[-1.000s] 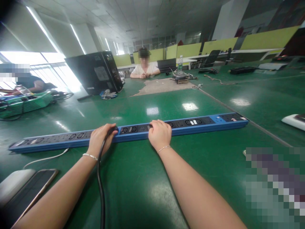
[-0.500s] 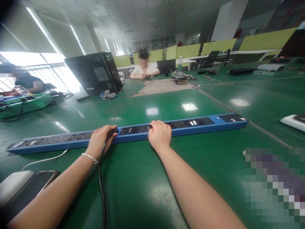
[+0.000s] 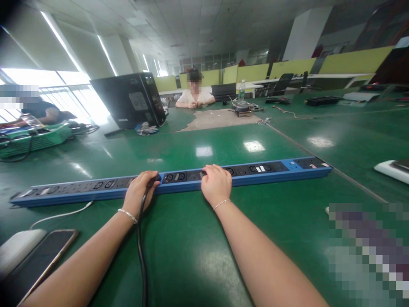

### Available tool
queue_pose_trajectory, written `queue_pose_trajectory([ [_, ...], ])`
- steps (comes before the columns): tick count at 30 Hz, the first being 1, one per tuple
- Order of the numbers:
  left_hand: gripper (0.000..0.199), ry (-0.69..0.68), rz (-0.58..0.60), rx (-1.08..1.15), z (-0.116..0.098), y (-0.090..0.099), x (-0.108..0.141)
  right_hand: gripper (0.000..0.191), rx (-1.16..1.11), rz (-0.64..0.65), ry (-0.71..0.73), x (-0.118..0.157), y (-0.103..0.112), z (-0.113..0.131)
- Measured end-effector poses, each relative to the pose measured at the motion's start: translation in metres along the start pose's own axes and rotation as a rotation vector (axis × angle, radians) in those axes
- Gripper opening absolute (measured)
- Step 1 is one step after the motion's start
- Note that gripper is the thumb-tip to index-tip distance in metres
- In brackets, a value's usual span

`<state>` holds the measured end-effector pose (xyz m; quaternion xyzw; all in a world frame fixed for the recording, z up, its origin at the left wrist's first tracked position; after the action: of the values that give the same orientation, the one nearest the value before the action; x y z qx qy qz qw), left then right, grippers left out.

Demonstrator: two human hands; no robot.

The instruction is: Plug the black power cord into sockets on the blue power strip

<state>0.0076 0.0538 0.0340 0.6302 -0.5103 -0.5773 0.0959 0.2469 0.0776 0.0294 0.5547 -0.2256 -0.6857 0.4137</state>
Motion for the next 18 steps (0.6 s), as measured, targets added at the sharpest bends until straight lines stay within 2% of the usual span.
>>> queue_pose_trajectory([
  [6, 0.030, 0.003, 0.042, -0.016, 0.003, 0.002, 0.000, 0.032, 0.021, -0.006, 0.029, 0.001, 0.001, 0.002],
  [9, 0.042, -0.006, 0.115, -0.061, 0.004, 0.001, 0.000, 0.035, 0.015, 0.000, 0.151, 0.005, 0.002, 0.015],
  [14, 0.068, 0.040, 0.133, -0.177, 0.009, -0.003, 0.000, 0.041, -0.076, 0.035, 0.459, 0.023, 0.002, 0.065],
  [18, 0.060, 0.056, 0.148, -0.191, 0.008, -0.006, 0.001, 0.047, -0.182, 0.035, 0.594, 0.033, -0.008, 0.115],
])
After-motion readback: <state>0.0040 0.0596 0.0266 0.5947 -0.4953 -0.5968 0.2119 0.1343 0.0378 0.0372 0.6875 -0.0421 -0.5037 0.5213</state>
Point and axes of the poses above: each hand's wrist, its own x-axis away from the middle knuckle, its own y-axis out of the back of the hand, z = x × y, the point moved 7 cm from there along -x, towards the middle knuckle, and after that the axes turned 11 degrees about x, right-handed, at the moved point
